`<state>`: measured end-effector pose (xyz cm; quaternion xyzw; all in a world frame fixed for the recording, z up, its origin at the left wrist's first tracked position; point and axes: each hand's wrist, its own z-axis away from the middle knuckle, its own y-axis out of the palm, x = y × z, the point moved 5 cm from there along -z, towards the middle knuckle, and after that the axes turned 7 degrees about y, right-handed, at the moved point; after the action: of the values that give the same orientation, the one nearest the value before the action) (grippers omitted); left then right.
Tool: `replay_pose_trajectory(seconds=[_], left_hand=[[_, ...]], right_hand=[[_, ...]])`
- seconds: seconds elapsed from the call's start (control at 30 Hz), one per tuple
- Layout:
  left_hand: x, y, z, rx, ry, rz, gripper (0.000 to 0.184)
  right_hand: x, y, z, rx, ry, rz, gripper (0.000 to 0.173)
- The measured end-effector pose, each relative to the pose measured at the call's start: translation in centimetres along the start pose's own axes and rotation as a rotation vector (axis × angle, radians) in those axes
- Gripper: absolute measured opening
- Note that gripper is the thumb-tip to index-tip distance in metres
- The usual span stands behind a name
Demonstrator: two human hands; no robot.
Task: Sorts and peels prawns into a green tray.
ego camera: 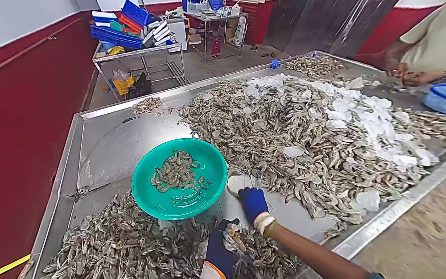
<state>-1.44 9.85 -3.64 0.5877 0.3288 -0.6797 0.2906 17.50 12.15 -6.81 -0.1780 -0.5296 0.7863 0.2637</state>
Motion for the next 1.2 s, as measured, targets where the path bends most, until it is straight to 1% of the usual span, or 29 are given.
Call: replay_pose_trajectory(seconds=[0.07,0.13,0.2,0.23,0.27,0.33,0.4,0.47,0.57,0.67,0.73,0.77,0.83,0.87,0.9,0.97,1.0,1.03,1.07,1.13,1.2], left_hand=[[0.4,0.7,-0.4,-0.029,0.001,-0.015,0.051],[0.4,1.8,-0.9,-0.008,0.023,-0.078,0.054],[-0.5,2.6,-1.1,0.081,-0.014,-0.273,0.053],[-1.0,3.0,-1.1,0.142,-0.042,-0.38,0.049],[-1.2,3.4,-0.9,0.204,-0.078,-0.441,0.049],[-1.0,4.2,-0.1,0.266,-0.131,-0.461,0.053],[-0.7,4.8,0.6,0.296,-0.167,-0.456,0.052],[-0.6,5.2,0.8,0.364,-0.182,-0.443,0.049],[-0.8,5.5,1.5,0.428,-0.175,-0.39,0.052],[-1.8,5.3,1.7,0.368,-0.086,-0.273,0.051],[-2.1,5.4,1.6,0.323,-0.063,-0.185,0.047],[-2.1,5.3,1.5,0.303,-0.059,-0.138,0.046],[-2.2,4.8,1.3,0.261,-0.041,-0.058,0.042],[-2.2,4.3,1.4,0.231,-0.024,-0.024,0.039],[-2.1,3.5,1.5,0.207,-0.008,0.014,0.037],[-2.1,2.0,1.8,0.164,0.027,0.144,0.035],[-2.1,1.5,1.8,0.167,0.051,0.207,0.037],[-2.1,1.1,1.6,0.175,0.085,0.244,0.039],[-2.3,0.7,1.4,0.179,0.108,0.265,0.04],[-3.3,0.4,1.4,0.162,0.081,0.272,0.037],[-3.9,0.3,1.5,0.141,0.067,0.268,0.035]], right_hand=[[-0.5,0.1,4.1,-0.039,-0.108,0.06,0.029],[-0.6,-0.6,8.0,-0.072,-0.212,-0.007,0.028],[-1.0,-1.0,10.9,-0.069,-0.176,-0.098,0.026],[-1.3,-0.9,11.6,-0.097,-0.166,-0.092,0.024],[-1.8,-0.7,12.1,-0.152,-0.169,-0.069,0.022],[-2.4,-0.1,13.2,-0.217,-0.185,-0.057,0.02],[-2.8,0.9,13.9,-0.187,-0.192,-0.059,0.021],[-3.4,1.6,14.4,-0.181,-0.211,-0.062,0.019],[-4.7,1.4,14.8,-0.251,-0.244,-0.171,0.014],[-6.5,0.3,13.9,-0.261,-0.295,-0.348,0.017],[-7.7,-0.1,13.6,-0.154,-0.244,-0.549,0.023],[-8.2,-0.4,13.6,-0.15,-0.207,-0.671,0.024],[-9.7,-0.9,12.6,-0.271,-0.141,-0.885,0.025],[-10.8,-1.1,11.7,-0.28,-0.116,-0.92,0.025],[-12.0,-1.3,10.7,-0.19,-0.115,-0.856,0.027],[-13.5,-0.9,8.9,0.205,-0.186,-0.512,0.028],[-13.9,-0.4,8.2,0.34,-0.209,-0.327,0.03],[-14.1,-0.3,7.5,0.358,-0.227,-0.225,0.031],[-13.9,-0.8,6.8,0.271,-0.264,-0.178,0.03],[-12.3,-2.4,5.9,0.073,-0.361,-0.171,0.029],[-10.7,-2.5,4.8,-0.076,-0.534,-0.152,0.039]])
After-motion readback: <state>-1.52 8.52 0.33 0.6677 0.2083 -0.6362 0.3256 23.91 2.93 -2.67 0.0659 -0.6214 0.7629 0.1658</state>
